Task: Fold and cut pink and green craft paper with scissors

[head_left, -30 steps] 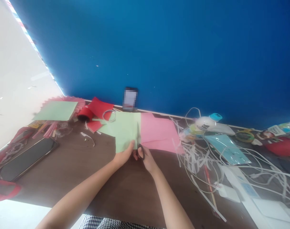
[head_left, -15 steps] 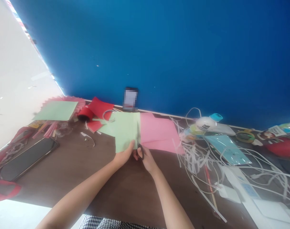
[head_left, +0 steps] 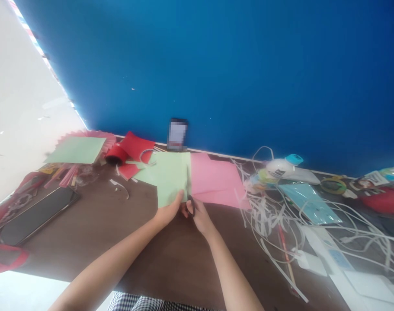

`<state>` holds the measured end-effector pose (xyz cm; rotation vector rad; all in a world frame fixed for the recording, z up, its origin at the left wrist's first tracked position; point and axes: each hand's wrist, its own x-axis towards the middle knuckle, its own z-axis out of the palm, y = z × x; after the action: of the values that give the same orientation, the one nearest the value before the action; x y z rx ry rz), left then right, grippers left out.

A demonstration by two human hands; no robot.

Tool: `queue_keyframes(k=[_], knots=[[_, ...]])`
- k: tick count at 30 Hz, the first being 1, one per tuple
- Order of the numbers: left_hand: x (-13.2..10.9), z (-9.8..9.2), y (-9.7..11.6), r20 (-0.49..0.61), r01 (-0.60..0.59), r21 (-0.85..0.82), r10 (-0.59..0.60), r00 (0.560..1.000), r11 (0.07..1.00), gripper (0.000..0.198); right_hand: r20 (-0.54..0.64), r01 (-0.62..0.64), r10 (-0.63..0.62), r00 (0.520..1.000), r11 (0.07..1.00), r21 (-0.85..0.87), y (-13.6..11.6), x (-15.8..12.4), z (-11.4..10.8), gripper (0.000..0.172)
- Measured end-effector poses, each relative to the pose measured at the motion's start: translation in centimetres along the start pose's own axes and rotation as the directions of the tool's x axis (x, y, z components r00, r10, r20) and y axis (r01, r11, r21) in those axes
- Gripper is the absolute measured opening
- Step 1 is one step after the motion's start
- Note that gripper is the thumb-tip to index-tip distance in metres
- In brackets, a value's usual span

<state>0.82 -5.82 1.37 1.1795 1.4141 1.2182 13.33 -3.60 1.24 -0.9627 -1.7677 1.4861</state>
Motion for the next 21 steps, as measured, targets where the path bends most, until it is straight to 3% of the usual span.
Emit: queue_keyframes(k=[4, 16, 21], knots=[[0.18, 0.04, -0.02, -0.121, 0.04, 0.03, -0.036, 0.992, 0.999, 0.036, 0.003, 0.001, -0.001, 1.0, 1.0, 0.007, 0.16, 0.0, -0.01, 0.05], [0.01, -0.07, 0.41, -0.118, 0.087, -0.024, -0.09, 0.989, 0.996, 0.034, -0.016, -0.028, 0.028, 0.999, 1.0, 0.009, 0.55, -0.03, 0.0, 0.044], [0.23, -0.09, 0.22, -0.177, 0.096, -0.038, -0.101, 0.979, 0.995, 0.029, -0.071, -0.056, 0.057, 0.996, 0.998, 0.01, 0.48, 0.07, 0.1, 0.042]])
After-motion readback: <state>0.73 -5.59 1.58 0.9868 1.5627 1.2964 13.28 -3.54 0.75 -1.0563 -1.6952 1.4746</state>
